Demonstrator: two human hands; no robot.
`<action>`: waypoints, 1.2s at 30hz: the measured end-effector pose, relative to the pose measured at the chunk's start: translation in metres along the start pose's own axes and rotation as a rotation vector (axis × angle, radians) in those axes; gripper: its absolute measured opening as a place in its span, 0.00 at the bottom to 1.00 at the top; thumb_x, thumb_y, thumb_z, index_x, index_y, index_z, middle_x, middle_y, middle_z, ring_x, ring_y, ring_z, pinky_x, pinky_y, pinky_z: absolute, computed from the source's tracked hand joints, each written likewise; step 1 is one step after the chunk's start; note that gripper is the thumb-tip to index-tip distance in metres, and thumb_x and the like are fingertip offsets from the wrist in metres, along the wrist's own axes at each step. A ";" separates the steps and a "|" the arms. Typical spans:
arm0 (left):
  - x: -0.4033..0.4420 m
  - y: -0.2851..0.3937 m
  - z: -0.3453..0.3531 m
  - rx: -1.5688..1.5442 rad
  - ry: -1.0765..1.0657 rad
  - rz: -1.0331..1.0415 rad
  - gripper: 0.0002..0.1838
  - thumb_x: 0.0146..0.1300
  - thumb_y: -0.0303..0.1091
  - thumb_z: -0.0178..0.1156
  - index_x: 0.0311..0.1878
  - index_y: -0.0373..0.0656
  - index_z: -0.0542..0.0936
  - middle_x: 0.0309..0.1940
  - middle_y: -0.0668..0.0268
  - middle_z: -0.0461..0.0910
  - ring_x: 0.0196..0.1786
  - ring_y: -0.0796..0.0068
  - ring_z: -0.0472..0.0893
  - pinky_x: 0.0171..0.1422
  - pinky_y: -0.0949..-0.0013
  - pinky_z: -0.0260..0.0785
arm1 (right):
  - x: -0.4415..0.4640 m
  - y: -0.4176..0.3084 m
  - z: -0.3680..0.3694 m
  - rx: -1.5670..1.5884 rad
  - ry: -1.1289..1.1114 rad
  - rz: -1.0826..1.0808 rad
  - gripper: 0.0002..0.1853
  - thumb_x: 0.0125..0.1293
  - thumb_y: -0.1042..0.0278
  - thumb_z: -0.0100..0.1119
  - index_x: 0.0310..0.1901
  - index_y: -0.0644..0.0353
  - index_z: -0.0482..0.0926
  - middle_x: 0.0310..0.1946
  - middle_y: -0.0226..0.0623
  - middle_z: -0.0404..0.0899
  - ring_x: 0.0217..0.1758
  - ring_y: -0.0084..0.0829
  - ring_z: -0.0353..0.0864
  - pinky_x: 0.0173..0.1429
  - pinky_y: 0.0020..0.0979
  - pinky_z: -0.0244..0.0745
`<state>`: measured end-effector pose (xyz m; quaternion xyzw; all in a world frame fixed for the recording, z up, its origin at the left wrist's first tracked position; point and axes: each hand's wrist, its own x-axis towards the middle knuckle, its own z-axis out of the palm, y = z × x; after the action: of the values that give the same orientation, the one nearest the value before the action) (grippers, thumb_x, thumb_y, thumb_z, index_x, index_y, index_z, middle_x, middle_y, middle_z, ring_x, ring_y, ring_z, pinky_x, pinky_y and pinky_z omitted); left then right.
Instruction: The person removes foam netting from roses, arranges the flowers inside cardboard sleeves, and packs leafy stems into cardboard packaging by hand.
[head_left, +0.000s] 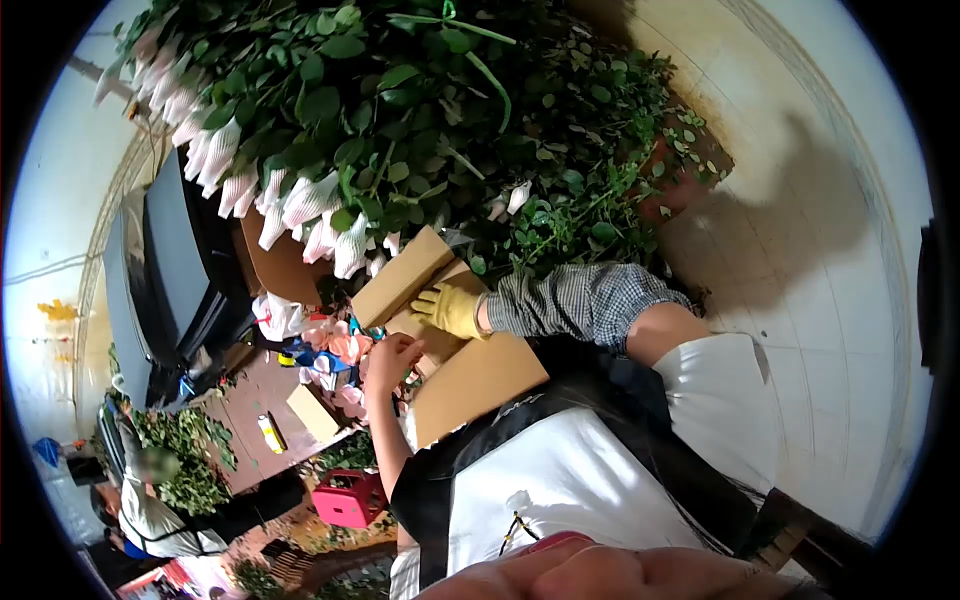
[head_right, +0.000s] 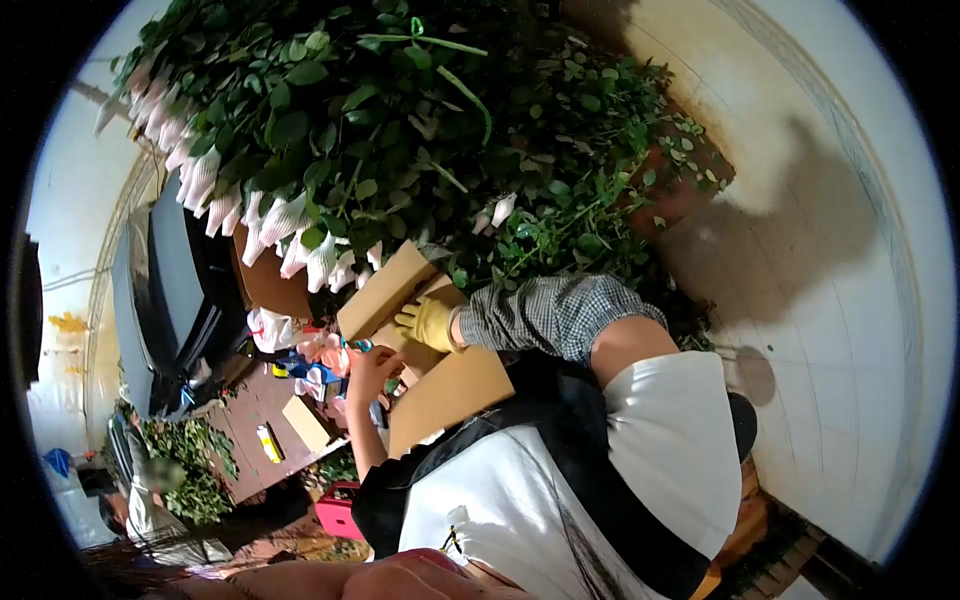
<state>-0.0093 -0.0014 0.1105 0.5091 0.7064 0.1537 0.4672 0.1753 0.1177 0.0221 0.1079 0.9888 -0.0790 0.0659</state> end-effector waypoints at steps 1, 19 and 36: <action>-0.021 0.029 -0.009 -0.354 -0.040 0.140 0.19 0.76 0.42 0.56 0.49 0.30 0.80 0.42 0.55 0.86 0.44 0.65 0.87 0.48 0.65 0.79 | 0.008 0.001 0.028 -0.098 0.073 0.005 0.59 0.48 0.39 0.71 0.79 0.47 0.51 0.81 0.43 0.49 0.82 0.48 0.51 0.78 0.58 0.53; -0.021 0.069 0.043 0.296 -0.163 0.006 0.32 0.57 0.51 0.72 0.58 0.37 0.81 0.47 0.51 0.87 0.50 0.57 0.87 0.56 0.59 0.77 | -0.009 0.004 -0.049 0.205 -0.012 -0.010 0.43 0.61 0.48 0.67 0.74 0.56 0.63 0.74 0.40 0.65 0.73 0.40 0.67 0.73 0.45 0.65; -0.028 0.075 0.082 0.563 0.155 0.029 0.18 0.53 0.40 0.71 0.50 0.53 0.86 0.32 0.55 0.86 0.37 0.52 0.86 0.45 0.55 0.80 | -0.249 0.146 -0.002 0.531 0.275 0.692 0.30 0.70 0.43 0.57 0.60 0.61 0.76 0.32 0.48 0.84 0.43 0.48 0.83 0.47 0.48 0.76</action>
<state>0.1018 -0.0137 0.1344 0.6156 0.7474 -0.0032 0.2500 0.4488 0.2078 0.0401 0.4545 0.8396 -0.2880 -0.0736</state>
